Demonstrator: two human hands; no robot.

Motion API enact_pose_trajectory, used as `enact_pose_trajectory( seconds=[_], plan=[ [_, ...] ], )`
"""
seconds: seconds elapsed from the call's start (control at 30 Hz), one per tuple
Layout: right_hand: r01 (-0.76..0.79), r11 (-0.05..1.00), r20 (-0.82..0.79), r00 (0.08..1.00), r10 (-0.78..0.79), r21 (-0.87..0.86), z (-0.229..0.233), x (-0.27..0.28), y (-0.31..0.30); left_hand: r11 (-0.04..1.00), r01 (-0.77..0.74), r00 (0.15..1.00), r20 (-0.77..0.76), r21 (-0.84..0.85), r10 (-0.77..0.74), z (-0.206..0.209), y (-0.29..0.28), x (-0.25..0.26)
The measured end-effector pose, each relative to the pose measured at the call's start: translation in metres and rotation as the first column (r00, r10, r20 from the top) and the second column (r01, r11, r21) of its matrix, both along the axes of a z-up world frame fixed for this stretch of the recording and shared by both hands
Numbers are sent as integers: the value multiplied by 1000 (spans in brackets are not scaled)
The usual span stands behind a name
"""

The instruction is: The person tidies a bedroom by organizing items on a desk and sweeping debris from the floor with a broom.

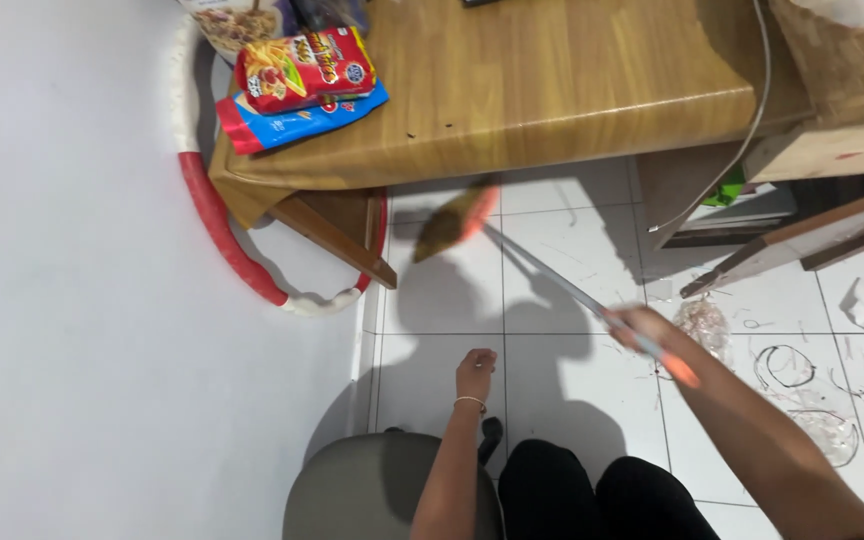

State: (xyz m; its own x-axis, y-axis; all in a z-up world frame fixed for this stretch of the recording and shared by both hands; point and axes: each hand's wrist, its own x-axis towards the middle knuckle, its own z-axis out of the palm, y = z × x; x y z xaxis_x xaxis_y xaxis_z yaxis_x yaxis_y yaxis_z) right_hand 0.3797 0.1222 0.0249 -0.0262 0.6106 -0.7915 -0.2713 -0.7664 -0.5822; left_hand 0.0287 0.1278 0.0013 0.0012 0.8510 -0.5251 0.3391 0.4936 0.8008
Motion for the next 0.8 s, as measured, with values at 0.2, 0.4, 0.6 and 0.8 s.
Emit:
enact_pose_trajectory(
  seconds=[0.2,0.4,0.6,0.8],
  plan=[
    [101,994,204,973,-108,41,128,-4,-149,992,87,994,-57,-89,-93,-29,-8,25],
    [95,983,78,991,-108,158,5,-26,-54,990,82,996,-6,-113,-84,-63,11,56],
    [-597,794,720,501,480,-114,-199,8,66,997,77,997,-3,-5,-77,-85,40,71],
    [-459,866,856,350,381,-198,-284,67,47,1000,14,995,101,26,-16,-145,44,103]
  ],
)
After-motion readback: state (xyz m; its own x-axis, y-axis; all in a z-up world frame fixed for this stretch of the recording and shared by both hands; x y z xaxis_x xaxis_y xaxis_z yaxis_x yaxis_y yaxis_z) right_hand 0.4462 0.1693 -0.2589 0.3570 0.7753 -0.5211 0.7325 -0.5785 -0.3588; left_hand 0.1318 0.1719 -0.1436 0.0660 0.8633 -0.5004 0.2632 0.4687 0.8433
